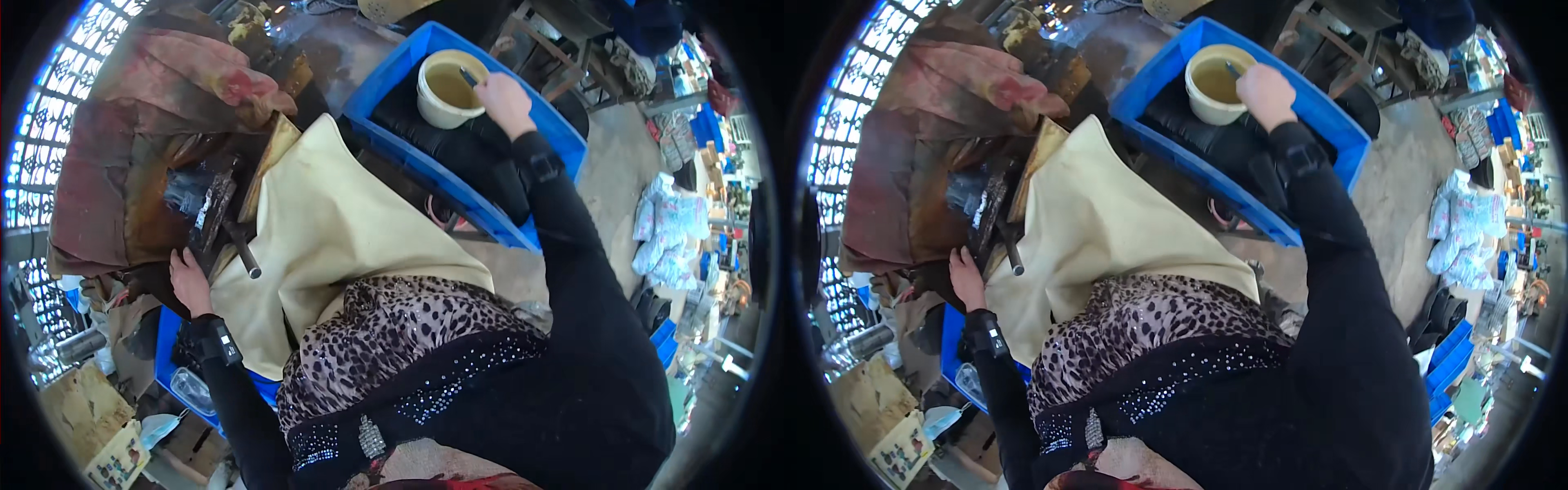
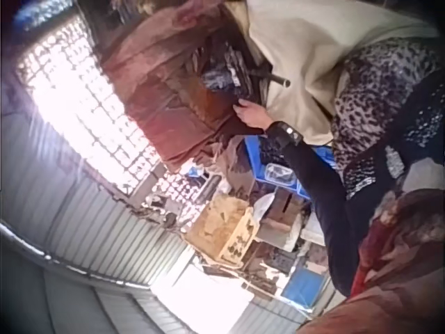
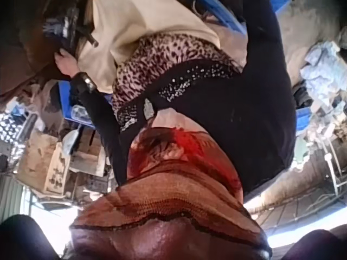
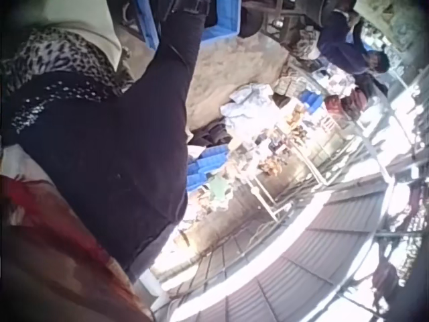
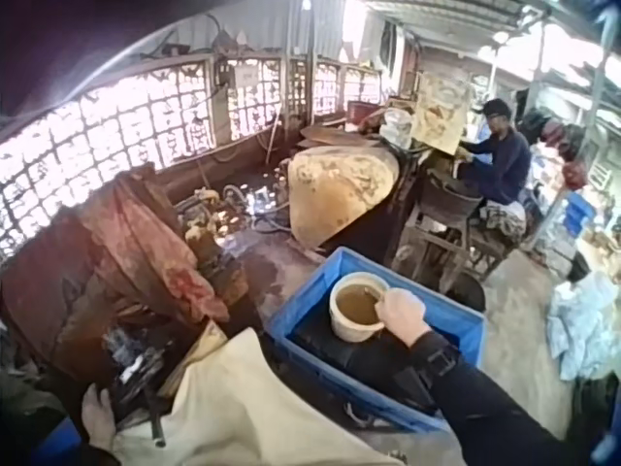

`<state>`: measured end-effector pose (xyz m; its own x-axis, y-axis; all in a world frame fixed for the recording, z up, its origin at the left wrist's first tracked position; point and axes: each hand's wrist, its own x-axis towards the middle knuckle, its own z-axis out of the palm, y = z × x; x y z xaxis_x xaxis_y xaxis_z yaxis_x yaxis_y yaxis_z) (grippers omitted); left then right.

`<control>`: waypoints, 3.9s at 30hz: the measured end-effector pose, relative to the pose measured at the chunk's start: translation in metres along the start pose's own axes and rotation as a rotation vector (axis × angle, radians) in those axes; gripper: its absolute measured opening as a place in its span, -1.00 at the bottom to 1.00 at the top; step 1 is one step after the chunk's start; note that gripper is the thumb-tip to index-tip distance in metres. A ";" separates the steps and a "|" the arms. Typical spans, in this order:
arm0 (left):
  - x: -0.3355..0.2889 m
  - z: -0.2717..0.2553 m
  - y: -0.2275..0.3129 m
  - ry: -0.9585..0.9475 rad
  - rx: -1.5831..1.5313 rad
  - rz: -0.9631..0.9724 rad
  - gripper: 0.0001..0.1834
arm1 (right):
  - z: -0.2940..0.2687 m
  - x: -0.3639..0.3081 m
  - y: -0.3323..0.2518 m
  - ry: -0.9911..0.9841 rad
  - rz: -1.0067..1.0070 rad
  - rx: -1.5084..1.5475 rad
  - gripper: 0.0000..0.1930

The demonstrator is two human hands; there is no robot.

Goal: The person sharpens metal pieces on a grinding wheel, dips them in water, and places them in a blue bin. They then move several blue bins and gather more metal pieces from a large black container.

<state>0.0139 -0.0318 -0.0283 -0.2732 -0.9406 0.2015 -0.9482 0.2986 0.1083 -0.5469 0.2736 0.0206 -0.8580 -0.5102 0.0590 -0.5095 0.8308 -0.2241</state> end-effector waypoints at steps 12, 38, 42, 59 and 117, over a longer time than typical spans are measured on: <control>0.008 0.002 -0.026 -0.186 -0.211 -0.031 -0.47 | 0.030 0.027 0.021 -0.218 -0.161 -0.247 -0.74; 0.015 0.003 -0.056 -0.405 -0.415 -0.052 -0.60 | 0.062 -0.126 0.175 -0.732 0.441 1.049 -0.80; 0.014 0.001 -0.054 -0.408 -0.350 -0.040 -0.61 | 0.077 -0.137 0.181 -0.806 0.495 0.958 -0.79; 0.010 -0.003 -0.048 -0.445 -0.519 -0.173 -0.62 | 0.099 -0.141 0.178 -0.750 0.385 0.734 -0.79; -0.041 -0.038 0.038 0.024 -0.050 -0.165 -0.53 | 0.029 -0.107 -0.166 -0.269 -0.787 0.530 -0.85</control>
<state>-0.0049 0.0241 0.0048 -0.1100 -0.9736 0.2002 -0.9705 0.1486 0.1897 -0.3685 0.1844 0.0234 -0.2095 -0.9630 0.1694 -0.7770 0.0588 -0.6267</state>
